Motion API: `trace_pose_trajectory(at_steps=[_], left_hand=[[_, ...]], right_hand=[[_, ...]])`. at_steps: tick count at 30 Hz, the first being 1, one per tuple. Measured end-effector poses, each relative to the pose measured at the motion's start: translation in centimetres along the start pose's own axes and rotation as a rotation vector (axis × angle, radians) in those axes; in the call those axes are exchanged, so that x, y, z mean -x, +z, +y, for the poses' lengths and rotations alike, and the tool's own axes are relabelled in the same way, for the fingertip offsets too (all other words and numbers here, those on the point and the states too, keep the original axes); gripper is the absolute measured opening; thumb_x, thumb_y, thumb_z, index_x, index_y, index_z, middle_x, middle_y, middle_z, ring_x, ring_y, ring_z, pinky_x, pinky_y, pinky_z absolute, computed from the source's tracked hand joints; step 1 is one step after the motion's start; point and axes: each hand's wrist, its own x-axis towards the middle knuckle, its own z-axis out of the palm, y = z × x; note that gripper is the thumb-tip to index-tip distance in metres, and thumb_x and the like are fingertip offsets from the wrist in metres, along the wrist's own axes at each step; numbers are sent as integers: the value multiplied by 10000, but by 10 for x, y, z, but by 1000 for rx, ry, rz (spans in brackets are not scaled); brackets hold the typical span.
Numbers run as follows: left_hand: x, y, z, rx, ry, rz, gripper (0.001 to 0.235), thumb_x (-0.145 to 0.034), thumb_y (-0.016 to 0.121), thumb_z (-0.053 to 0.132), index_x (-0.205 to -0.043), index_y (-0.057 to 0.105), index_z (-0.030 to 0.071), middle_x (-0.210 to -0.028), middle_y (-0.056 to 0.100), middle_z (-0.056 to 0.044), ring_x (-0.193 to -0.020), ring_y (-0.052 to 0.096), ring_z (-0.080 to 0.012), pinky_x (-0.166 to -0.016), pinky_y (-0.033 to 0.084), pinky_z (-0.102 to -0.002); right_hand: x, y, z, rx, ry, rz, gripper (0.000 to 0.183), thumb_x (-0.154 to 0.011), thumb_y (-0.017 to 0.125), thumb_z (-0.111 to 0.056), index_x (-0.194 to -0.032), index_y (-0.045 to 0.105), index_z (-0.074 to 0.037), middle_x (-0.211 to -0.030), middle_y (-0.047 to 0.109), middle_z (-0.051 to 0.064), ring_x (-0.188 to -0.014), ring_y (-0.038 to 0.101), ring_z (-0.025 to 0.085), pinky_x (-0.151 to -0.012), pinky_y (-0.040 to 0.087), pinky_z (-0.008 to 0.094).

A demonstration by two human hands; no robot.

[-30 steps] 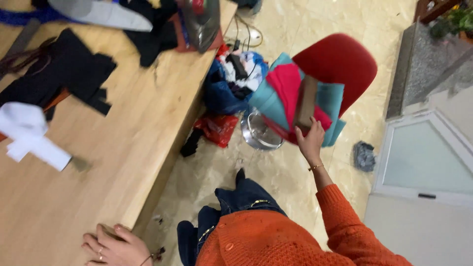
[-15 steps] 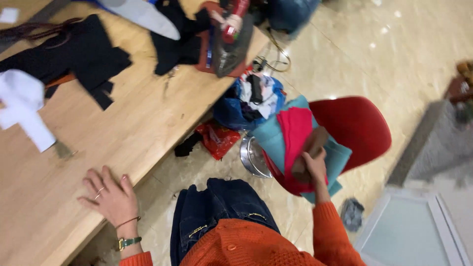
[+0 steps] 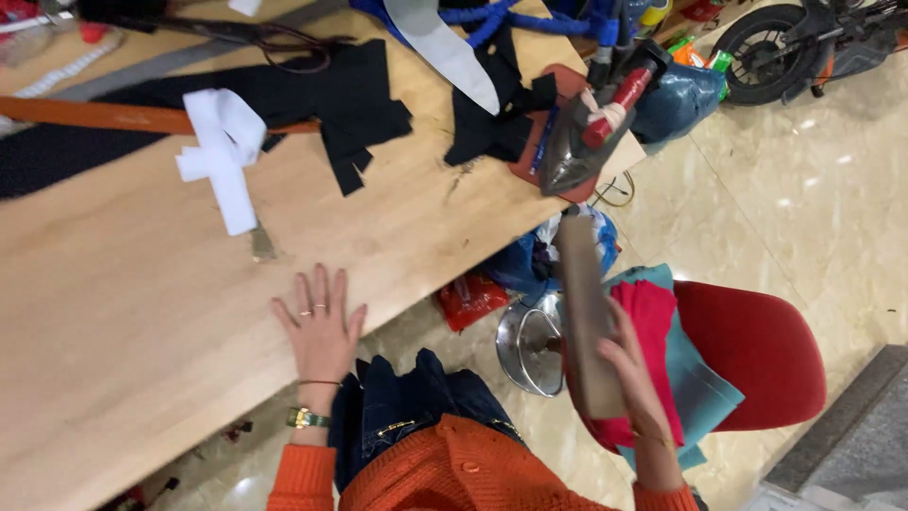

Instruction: Measuring, marking, and cutting fabric pieces on a work table using a ruler and scissors.

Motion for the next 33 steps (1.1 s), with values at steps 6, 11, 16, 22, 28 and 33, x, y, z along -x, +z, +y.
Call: trace_pose_trajectory(at_steps=[6,11,16,22,28,33], left_hand=[[-1,-5,-29,108,142,26,666,-982,456,605,-1572,365,310,-1662,328,-11,-1531,275,-276,-1223,116,-623],[34,-22,-102,116,85,52,633,-996,442,558,-1561,382,281,-1669,307,18,-1540,254,-250,-1244,109,-559],[59,-42,-150,92,-64,131,621,-993,442,523,-1546,421,241,-1658,342,8,-1539,279,-276,-1255,116,-552],[48,-44,-154,7,-132,166,650,-982,440,575,-1557,397,275,-1689,265,24,-1564,219,-253,-1245,115,-609],[33,-35,-160,2,-145,91,683,-985,366,624,-1591,308,315,-1713,175,52,-1577,133,-249,-1233,39,-615],[26,-42,-156,35,-182,65,721,-970,356,645,-1606,271,315,-1706,169,24,-1572,122,-258,-1229,9,-617]], right_hand=[[-59,158,-68,70,-478,-341,784,-803,839,-212,-1508,497,-200,-1373,573,136,-1374,489,292,-1157,343,506],[-85,234,-121,565,-896,-386,566,-907,735,-314,-1422,535,-190,-1308,599,116,-1224,585,299,-1037,451,437],[-131,270,-127,792,-1249,-231,458,-966,622,-407,-1334,574,-138,-1315,592,202,-1173,607,346,-975,499,457],[-174,277,-182,861,-1142,-256,429,-933,666,-337,-1302,594,-131,-1433,577,170,-1282,575,322,-1080,425,543],[-261,287,-211,982,-1125,-155,474,-1038,483,-455,-1406,504,-157,-1541,478,171,-1311,475,376,-1082,321,503],[-322,318,-202,1002,-1090,231,519,-940,675,-434,-1405,574,-226,-1614,422,58,-1473,383,327,-1145,206,687]])
